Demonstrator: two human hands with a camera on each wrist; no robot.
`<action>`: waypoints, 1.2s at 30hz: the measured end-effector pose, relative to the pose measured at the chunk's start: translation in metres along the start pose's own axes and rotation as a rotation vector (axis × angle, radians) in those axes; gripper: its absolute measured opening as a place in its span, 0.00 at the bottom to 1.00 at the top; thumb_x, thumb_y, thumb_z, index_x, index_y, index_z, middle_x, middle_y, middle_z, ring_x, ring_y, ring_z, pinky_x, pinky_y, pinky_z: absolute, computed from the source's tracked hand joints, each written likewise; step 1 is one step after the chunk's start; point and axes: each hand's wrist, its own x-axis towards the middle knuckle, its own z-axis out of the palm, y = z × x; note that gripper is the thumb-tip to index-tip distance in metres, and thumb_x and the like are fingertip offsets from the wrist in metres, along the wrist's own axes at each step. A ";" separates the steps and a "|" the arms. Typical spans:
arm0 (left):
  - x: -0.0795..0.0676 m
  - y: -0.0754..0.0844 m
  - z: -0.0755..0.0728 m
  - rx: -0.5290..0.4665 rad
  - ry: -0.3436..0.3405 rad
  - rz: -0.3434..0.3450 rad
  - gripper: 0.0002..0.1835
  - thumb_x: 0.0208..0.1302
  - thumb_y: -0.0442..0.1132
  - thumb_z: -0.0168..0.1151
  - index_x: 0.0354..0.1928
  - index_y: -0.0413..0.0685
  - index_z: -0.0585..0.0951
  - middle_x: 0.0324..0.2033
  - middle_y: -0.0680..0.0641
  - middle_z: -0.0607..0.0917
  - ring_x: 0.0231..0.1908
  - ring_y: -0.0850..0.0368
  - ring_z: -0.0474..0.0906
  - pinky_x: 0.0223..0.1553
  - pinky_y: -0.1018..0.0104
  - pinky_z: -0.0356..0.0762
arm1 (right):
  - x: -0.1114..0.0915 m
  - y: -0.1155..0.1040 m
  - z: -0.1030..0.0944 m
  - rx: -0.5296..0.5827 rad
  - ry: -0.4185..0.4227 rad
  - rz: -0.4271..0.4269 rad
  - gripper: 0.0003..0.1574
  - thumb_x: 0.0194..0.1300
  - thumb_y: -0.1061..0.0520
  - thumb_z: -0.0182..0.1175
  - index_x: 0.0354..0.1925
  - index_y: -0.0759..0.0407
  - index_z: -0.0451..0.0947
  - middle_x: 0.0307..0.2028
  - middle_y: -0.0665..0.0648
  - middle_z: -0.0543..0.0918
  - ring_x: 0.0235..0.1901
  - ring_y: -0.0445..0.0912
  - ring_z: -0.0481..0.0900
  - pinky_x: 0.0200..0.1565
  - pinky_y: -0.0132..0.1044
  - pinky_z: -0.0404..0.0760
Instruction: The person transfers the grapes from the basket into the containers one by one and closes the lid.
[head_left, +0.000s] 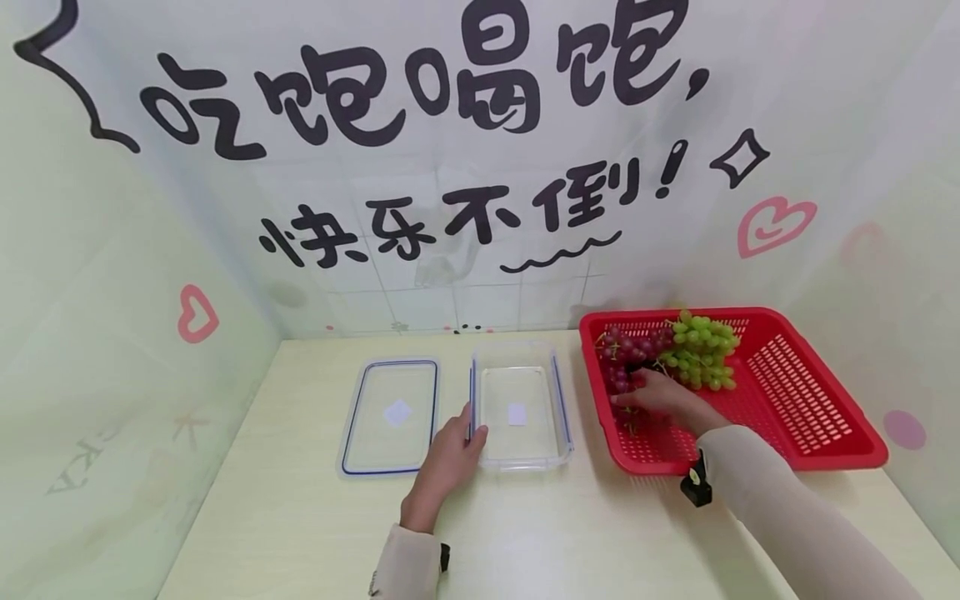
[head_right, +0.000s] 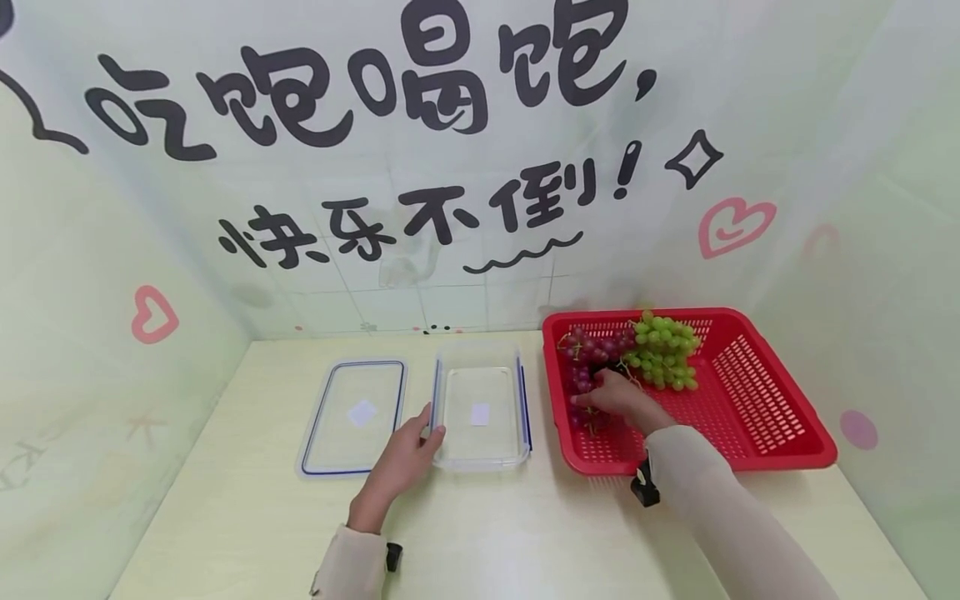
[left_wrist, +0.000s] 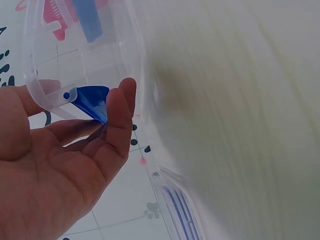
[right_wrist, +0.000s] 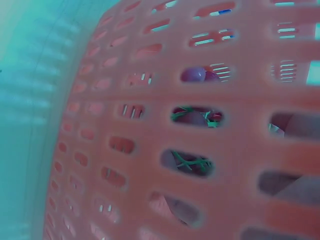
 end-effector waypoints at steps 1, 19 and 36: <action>0.000 0.000 0.000 -0.001 0.000 0.002 0.31 0.75 0.40 0.52 0.71 0.27 0.60 0.51 0.30 0.79 0.40 0.47 0.76 0.46 0.48 0.78 | 0.001 0.000 0.000 0.001 0.002 0.004 0.49 0.62 0.52 0.68 0.69 0.73 0.55 0.60 0.73 0.70 0.55 0.63 0.72 0.59 0.59 0.76; 0.000 -0.001 0.000 -0.005 0.004 0.007 0.31 0.75 0.41 0.51 0.71 0.26 0.60 0.49 0.31 0.79 0.39 0.49 0.76 0.46 0.49 0.77 | 0.016 0.001 0.005 0.004 0.006 0.051 0.51 0.59 0.55 0.71 0.70 0.72 0.56 0.60 0.72 0.71 0.55 0.62 0.71 0.60 0.57 0.74; 0.000 -0.001 -0.001 -0.011 -0.008 -0.008 0.32 0.75 0.42 0.52 0.72 0.27 0.60 0.54 0.29 0.78 0.43 0.47 0.76 0.50 0.47 0.77 | 0.015 0.003 0.002 -0.003 0.041 0.060 0.24 0.62 0.58 0.67 0.50 0.66 0.68 0.43 0.64 0.79 0.39 0.53 0.78 0.41 0.39 0.83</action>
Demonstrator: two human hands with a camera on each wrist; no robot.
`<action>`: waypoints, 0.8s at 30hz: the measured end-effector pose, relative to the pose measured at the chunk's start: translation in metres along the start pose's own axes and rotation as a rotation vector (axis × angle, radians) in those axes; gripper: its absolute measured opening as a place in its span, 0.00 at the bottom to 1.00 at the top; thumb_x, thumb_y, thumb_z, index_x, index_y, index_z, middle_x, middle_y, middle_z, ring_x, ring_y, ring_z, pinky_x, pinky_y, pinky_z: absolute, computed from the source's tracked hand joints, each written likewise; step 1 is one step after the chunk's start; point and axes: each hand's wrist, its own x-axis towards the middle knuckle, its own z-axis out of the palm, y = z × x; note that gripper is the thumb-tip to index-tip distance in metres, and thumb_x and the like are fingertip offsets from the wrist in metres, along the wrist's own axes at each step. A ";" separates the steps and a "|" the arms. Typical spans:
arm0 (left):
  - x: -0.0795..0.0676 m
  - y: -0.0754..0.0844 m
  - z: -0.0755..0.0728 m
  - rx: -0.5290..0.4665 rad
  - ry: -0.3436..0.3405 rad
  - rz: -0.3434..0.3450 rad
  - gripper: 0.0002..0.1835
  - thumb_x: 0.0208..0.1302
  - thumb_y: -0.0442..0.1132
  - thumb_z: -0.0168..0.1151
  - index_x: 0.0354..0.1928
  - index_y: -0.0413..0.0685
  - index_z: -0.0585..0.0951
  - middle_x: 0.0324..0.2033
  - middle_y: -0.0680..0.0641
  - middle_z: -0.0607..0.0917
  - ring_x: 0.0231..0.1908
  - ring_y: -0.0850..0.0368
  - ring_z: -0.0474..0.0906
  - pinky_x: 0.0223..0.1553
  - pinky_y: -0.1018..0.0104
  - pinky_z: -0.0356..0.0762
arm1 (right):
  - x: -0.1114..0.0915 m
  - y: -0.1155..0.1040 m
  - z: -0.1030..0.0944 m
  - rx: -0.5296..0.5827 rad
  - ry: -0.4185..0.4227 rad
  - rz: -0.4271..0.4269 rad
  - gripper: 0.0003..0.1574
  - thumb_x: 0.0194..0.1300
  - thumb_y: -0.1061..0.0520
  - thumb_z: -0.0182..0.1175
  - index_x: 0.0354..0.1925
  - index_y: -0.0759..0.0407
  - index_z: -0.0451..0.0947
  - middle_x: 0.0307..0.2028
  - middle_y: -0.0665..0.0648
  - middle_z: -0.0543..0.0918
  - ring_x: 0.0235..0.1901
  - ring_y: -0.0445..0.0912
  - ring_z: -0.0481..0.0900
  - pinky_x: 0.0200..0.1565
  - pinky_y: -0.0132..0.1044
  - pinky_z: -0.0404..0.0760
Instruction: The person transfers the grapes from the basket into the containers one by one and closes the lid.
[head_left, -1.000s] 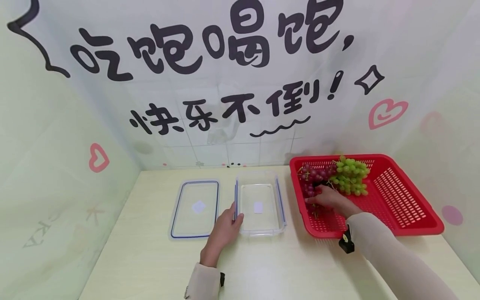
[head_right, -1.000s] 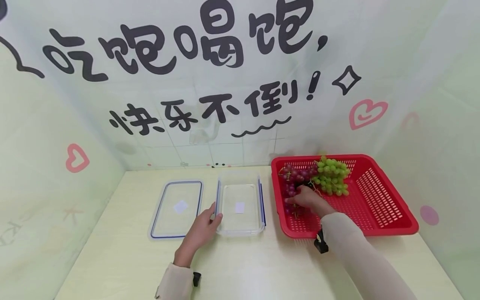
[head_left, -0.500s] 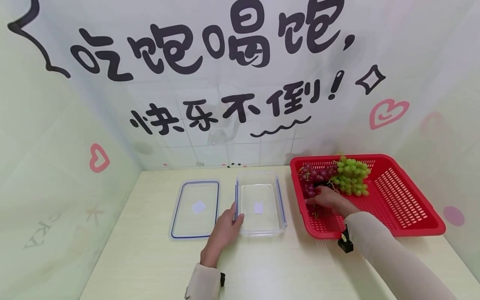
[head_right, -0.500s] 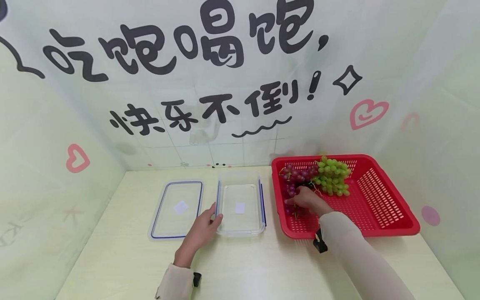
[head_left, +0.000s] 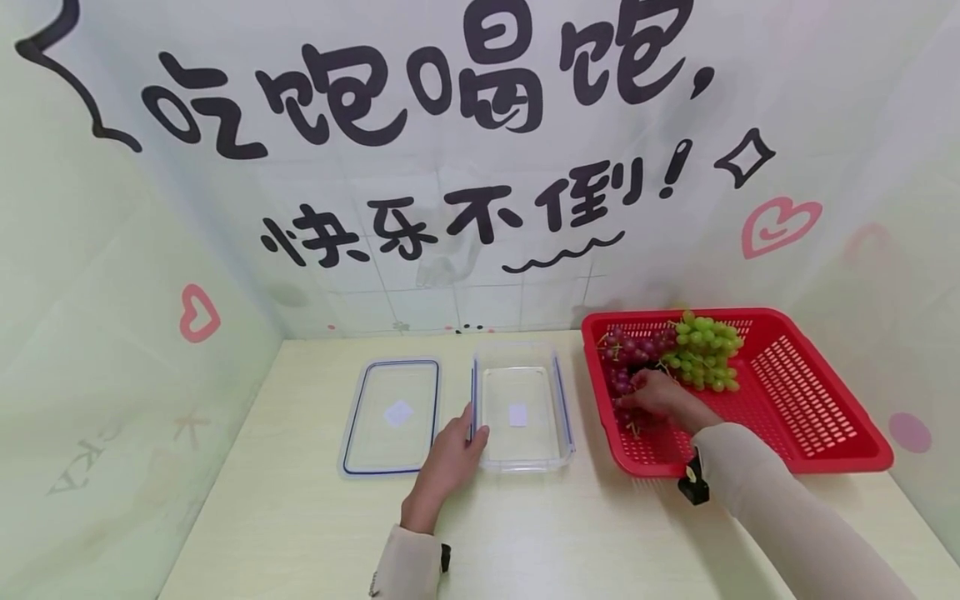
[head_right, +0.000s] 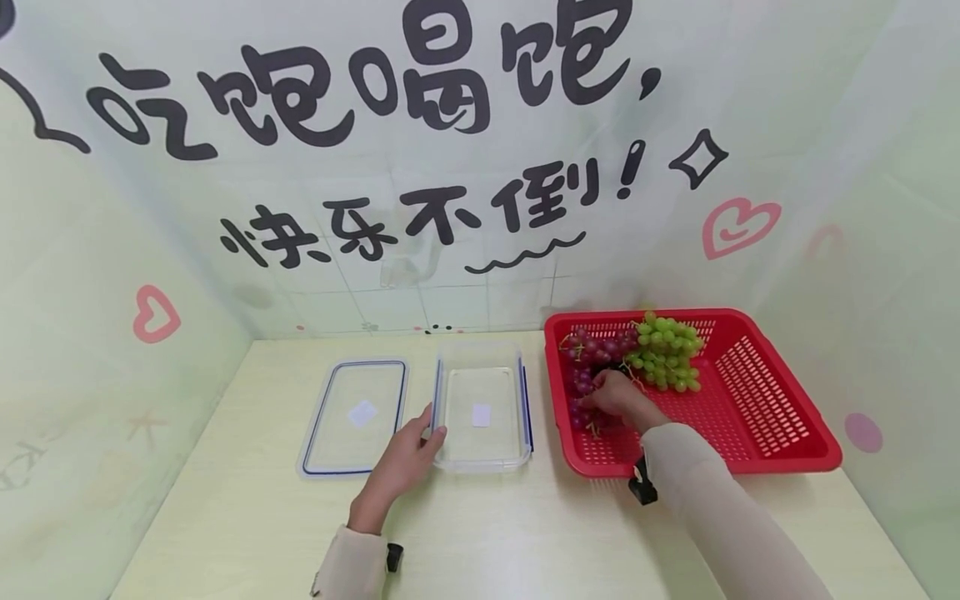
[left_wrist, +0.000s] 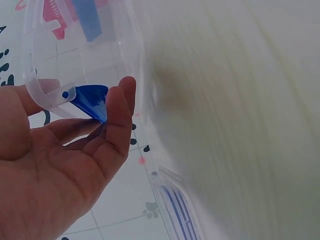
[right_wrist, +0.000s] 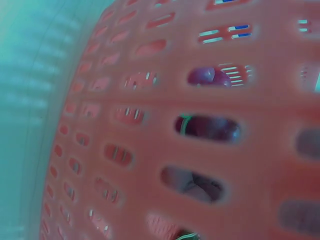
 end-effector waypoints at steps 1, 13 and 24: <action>0.000 0.000 0.000 -0.001 0.000 0.000 0.32 0.75 0.42 0.51 0.72 0.27 0.59 0.54 0.29 0.78 0.43 0.47 0.76 0.50 0.47 0.77 | 0.000 0.000 0.000 0.004 0.000 -0.003 0.22 0.62 0.59 0.67 0.49 0.66 0.68 0.42 0.64 0.79 0.38 0.52 0.78 0.40 0.39 0.83; 0.000 0.001 0.000 -0.011 -0.013 -0.014 0.33 0.76 0.44 0.50 0.73 0.29 0.58 0.58 0.28 0.75 0.48 0.45 0.77 0.55 0.45 0.75 | -0.002 0.002 -0.004 0.021 0.006 -0.010 0.18 0.64 0.61 0.65 0.45 0.65 0.68 0.39 0.62 0.78 0.34 0.50 0.78 0.35 0.36 0.83; -0.001 0.002 -0.002 -0.019 -0.021 -0.026 0.32 0.77 0.44 0.49 0.73 0.29 0.58 0.59 0.28 0.75 0.52 0.43 0.77 0.56 0.44 0.74 | -0.008 0.002 -0.008 0.048 -0.030 -0.033 0.13 0.69 0.60 0.61 0.44 0.65 0.67 0.33 0.59 0.77 0.28 0.47 0.77 0.31 0.37 0.83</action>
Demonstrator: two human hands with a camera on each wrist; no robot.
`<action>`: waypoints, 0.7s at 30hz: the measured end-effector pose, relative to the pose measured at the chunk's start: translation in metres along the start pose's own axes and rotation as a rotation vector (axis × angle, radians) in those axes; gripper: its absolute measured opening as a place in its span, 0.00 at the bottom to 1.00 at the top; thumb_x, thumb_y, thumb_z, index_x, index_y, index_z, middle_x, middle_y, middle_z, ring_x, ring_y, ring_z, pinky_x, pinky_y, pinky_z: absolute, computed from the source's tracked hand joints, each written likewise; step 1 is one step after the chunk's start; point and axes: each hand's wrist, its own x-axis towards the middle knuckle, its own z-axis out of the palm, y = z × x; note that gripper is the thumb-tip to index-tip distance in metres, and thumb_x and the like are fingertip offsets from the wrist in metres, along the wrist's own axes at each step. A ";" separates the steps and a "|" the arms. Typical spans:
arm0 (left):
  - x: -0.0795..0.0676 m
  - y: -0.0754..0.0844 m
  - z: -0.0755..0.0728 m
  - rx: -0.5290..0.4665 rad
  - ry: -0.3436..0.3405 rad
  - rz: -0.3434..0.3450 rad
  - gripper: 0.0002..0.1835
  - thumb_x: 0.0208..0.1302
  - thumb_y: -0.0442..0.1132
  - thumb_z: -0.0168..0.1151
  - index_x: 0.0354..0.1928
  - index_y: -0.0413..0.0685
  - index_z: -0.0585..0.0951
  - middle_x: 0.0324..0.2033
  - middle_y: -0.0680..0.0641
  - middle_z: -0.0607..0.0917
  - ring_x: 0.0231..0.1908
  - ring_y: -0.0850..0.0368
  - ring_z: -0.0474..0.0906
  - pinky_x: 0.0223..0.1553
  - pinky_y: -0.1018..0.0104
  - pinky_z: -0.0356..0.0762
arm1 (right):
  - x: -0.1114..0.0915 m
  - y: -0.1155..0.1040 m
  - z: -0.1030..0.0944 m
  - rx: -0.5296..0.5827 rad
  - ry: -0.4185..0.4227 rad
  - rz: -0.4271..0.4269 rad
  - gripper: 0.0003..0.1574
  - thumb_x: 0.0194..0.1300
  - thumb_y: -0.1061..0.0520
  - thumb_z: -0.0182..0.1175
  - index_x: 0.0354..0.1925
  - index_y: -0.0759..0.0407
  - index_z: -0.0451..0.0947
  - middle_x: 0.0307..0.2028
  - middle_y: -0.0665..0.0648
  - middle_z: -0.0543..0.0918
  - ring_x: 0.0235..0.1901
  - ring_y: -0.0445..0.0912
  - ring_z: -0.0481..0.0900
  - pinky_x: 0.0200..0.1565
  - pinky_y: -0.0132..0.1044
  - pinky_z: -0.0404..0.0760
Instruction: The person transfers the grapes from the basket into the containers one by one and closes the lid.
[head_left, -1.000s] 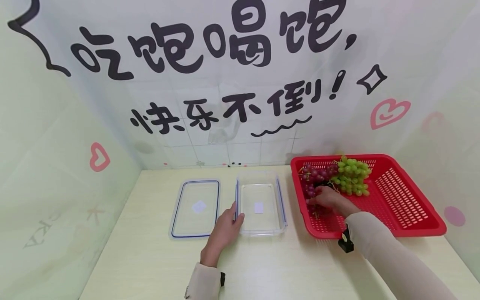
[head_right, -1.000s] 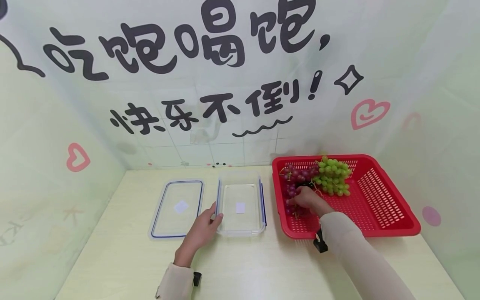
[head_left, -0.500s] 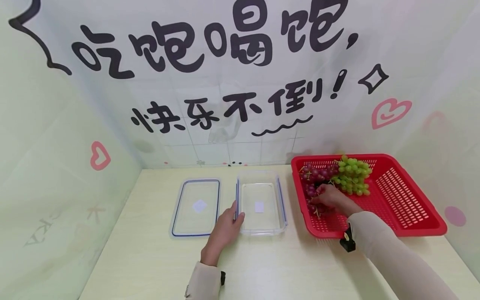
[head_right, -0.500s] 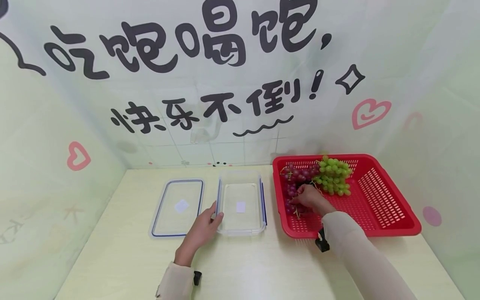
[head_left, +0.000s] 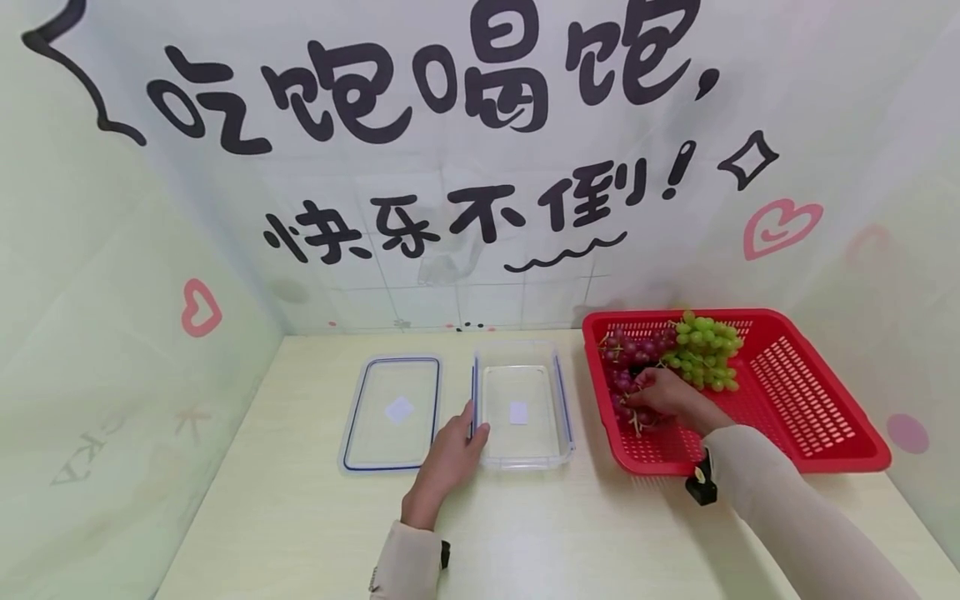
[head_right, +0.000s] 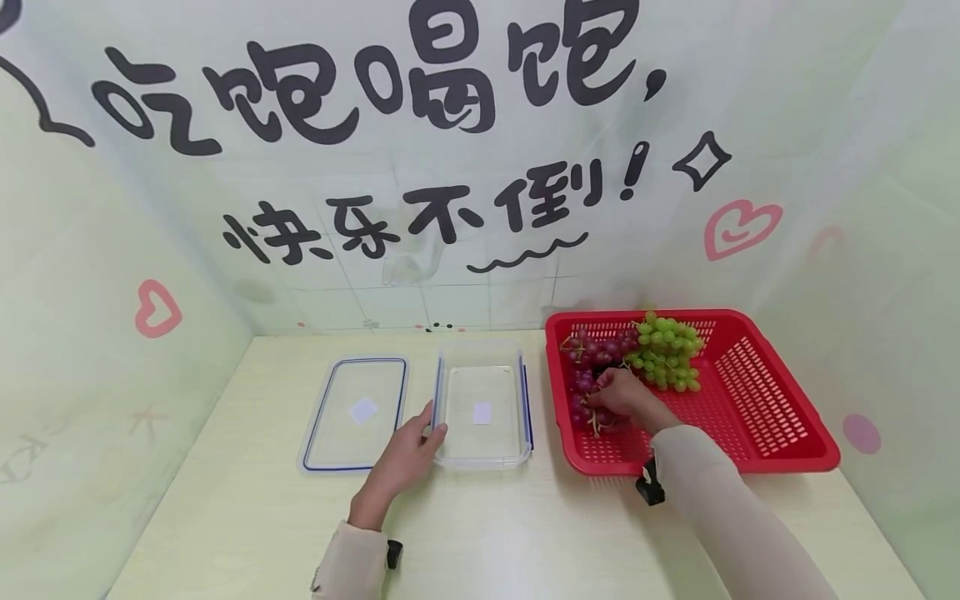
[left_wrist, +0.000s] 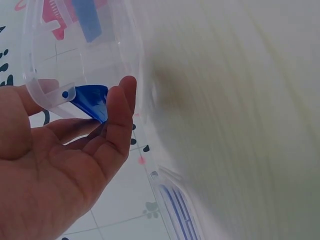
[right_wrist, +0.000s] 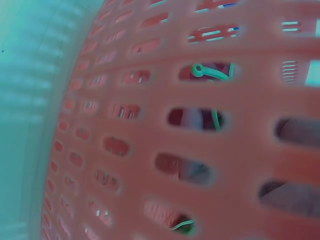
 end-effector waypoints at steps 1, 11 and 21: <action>0.000 0.001 0.000 -0.003 -0.002 0.000 0.32 0.77 0.44 0.49 0.73 0.29 0.58 0.59 0.28 0.75 0.52 0.43 0.77 0.56 0.44 0.74 | -0.001 0.000 -0.001 -0.003 -0.004 -0.013 0.13 0.69 0.60 0.60 0.44 0.65 0.67 0.32 0.59 0.77 0.28 0.47 0.77 0.31 0.37 0.83; 0.000 0.001 -0.001 0.004 -0.005 -0.002 0.32 0.77 0.44 0.48 0.73 0.29 0.57 0.59 0.28 0.75 0.51 0.43 0.77 0.56 0.44 0.75 | -0.010 0.001 -0.008 0.051 -0.042 -0.045 0.16 0.72 0.61 0.56 0.52 0.69 0.66 0.37 0.60 0.76 0.31 0.47 0.77 0.34 0.37 0.83; 0.001 0.000 -0.001 0.007 -0.008 -0.008 0.33 0.77 0.45 0.49 0.74 0.30 0.57 0.58 0.29 0.76 0.47 0.46 0.78 0.53 0.46 0.76 | -0.017 0.000 -0.014 0.056 -0.051 -0.067 0.19 0.71 0.61 0.58 0.54 0.69 0.65 0.37 0.60 0.77 0.30 0.47 0.76 0.33 0.37 0.83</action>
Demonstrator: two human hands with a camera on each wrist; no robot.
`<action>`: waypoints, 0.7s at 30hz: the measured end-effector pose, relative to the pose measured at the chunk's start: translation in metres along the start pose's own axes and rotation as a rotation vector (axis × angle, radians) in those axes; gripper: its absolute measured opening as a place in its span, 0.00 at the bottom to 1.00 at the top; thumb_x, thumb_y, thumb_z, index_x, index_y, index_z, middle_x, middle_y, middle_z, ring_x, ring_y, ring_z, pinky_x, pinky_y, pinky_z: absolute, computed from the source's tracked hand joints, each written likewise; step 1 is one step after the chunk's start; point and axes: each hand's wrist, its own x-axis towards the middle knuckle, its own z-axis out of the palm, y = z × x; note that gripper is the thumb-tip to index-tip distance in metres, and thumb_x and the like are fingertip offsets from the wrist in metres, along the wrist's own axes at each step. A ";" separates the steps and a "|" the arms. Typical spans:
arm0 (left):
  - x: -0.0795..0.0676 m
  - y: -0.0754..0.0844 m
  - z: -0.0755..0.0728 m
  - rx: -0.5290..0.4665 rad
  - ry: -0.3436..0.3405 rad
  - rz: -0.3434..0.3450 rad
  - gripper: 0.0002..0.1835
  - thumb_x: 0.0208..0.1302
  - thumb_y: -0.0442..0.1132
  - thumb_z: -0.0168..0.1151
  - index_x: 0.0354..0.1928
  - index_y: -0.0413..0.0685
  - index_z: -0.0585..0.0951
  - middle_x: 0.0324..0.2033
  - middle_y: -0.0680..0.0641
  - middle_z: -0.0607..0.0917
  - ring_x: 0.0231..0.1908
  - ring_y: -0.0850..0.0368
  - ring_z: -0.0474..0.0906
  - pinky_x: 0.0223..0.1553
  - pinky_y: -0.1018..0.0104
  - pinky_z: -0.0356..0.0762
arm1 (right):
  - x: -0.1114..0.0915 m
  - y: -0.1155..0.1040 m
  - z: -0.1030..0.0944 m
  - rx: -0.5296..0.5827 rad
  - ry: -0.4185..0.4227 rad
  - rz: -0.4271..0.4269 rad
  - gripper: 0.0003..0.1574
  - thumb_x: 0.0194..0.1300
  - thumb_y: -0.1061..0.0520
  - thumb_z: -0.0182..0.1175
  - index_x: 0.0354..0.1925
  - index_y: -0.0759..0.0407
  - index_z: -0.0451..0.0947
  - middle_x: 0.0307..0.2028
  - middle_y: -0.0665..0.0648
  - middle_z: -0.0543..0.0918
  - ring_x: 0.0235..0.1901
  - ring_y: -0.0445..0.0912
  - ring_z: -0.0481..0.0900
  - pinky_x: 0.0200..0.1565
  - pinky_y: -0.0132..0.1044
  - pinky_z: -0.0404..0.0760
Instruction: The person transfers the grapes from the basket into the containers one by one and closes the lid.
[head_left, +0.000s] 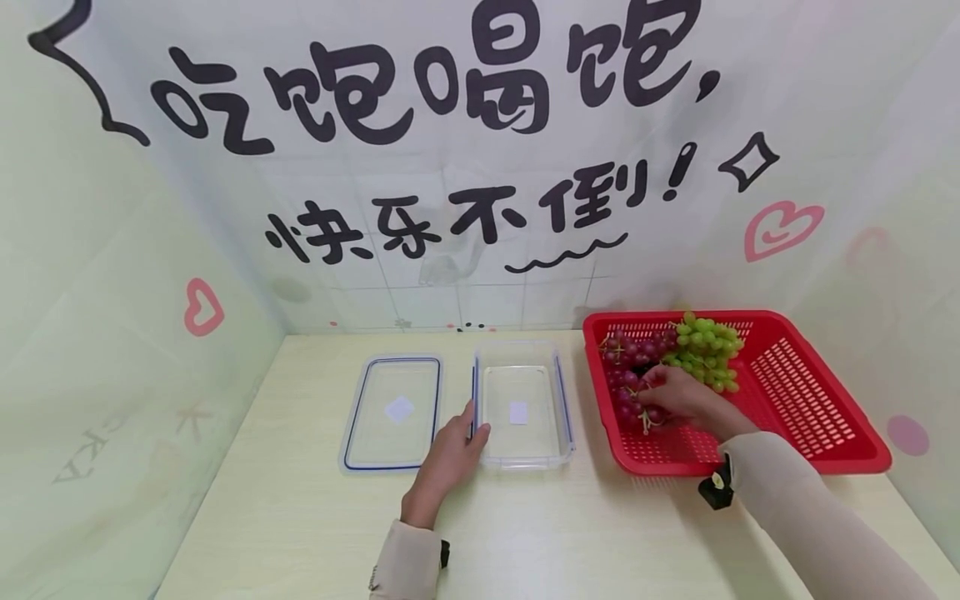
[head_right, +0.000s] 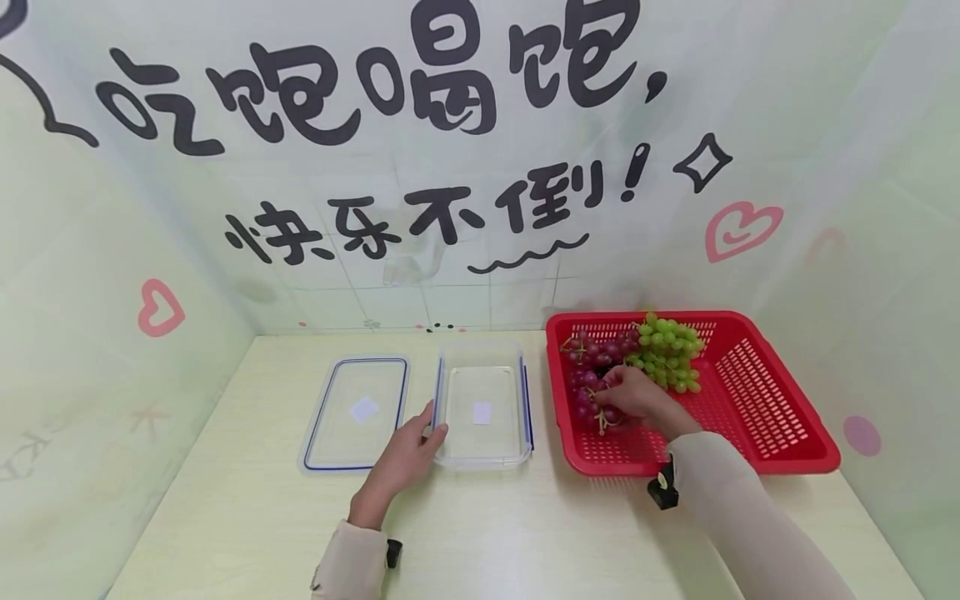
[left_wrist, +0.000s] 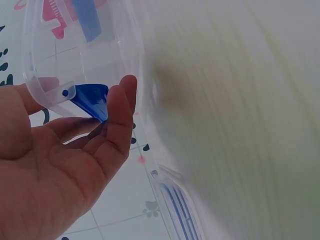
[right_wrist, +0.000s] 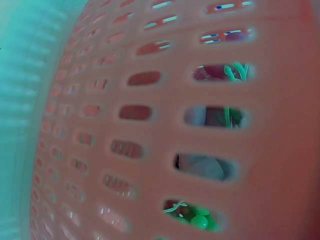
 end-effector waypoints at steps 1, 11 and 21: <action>0.000 0.000 0.000 0.001 -0.001 0.000 0.33 0.77 0.45 0.49 0.74 0.30 0.57 0.58 0.29 0.76 0.47 0.46 0.78 0.53 0.46 0.76 | -0.001 0.000 -0.001 0.003 0.000 0.000 0.19 0.71 0.61 0.58 0.54 0.69 0.65 0.37 0.60 0.77 0.30 0.47 0.76 0.33 0.37 0.83; -0.002 -0.001 0.001 -0.002 0.003 -0.001 0.33 0.77 0.45 0.49 0.74 0.31 0.57 0.59 0.29 0.75 0.48 0.46 0.78 0.54 0.45 0.76 | -0.007 -0.003 -0.006 0.000 -0.001 -0.014 0.21 0.71 0.59 0.58 0.55 0.68 0.64 0.40 0.61 0.78 0.33 0.48 0.75 0.35 0.39 0.84; -0.003 -0.002 0.004 -0.005 0.015 0.008 0.33 0.77 0.45 0.49 0.74 0.30 0.57 0.59 0.29 0.75 0.46 0.46 0.77 0.53 0.46 0.76 | -0.014 -0.006 -0.011 0.029 -0.015 -0.037 0.20 0.73 0.59 0.55 0.56 0.68 0.63 0.38 0.60 0.77 0.31 0.47 0.76 0.36 0.41 0.86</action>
